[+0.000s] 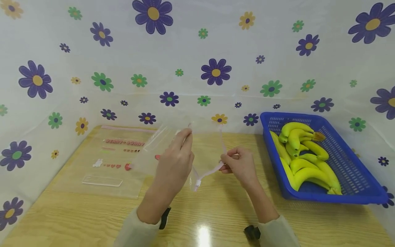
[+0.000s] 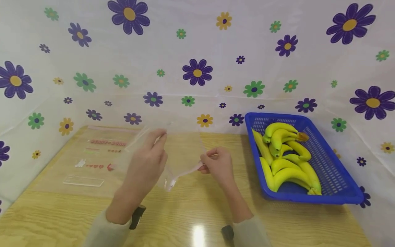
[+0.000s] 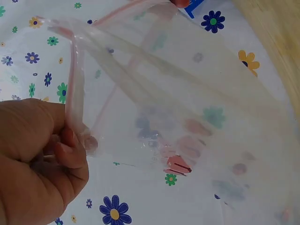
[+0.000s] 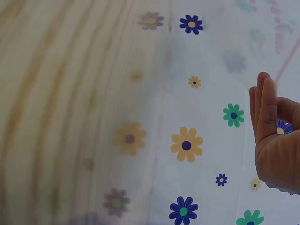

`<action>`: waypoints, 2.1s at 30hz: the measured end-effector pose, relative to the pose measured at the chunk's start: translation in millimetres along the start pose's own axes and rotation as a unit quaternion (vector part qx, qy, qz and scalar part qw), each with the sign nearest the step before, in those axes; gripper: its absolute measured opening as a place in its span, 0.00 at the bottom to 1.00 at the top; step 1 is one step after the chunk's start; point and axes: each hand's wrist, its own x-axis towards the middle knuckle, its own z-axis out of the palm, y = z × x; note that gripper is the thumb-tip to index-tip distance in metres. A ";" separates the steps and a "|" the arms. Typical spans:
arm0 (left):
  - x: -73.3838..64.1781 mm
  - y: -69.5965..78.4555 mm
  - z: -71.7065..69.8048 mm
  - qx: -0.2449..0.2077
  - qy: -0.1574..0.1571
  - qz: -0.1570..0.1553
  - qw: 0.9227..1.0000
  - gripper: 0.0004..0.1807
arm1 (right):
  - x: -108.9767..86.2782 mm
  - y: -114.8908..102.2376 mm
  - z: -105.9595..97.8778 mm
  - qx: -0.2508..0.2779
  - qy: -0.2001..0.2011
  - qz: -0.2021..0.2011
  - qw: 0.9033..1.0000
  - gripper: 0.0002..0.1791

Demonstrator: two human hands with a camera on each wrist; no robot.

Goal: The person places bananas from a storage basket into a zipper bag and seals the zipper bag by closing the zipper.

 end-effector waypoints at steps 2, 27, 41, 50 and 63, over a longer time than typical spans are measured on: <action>0.5 0.4 3.9 -0.032 -0.011 -0.018 0.999 0.21 | -1.3 -0.4 0.2 0.000 -0.002 -0.003 1.000 0.09; -1.0 -24.3 23.3 -0.149 -0.025 -0.152 0.977 0.23 | -13.0 -7.8 -8.8 -0.084 -0.049 -0.016 0.995 0.20; 1.9 -25.8 19.1 -0.141 -0.039 -0.172 0.974 0.23 | -16.9 -55.2 -44.4 -0.289 -0.029 -0.102 0.951 0.23; 1.3 -26.6 15.3 -0.140 -0.056 -0.174 0.973 0.23 | -3.1 -79.3 -107.1 -0.380 -0.015 -0.059 0.923 0.29; -1.0 -26.4 16.7 -0.149 -0.077 -0.175 0.970 0.22 | 33.7 -49.2 -180.6 -0.473 -0.011 0.037 0.880 0.45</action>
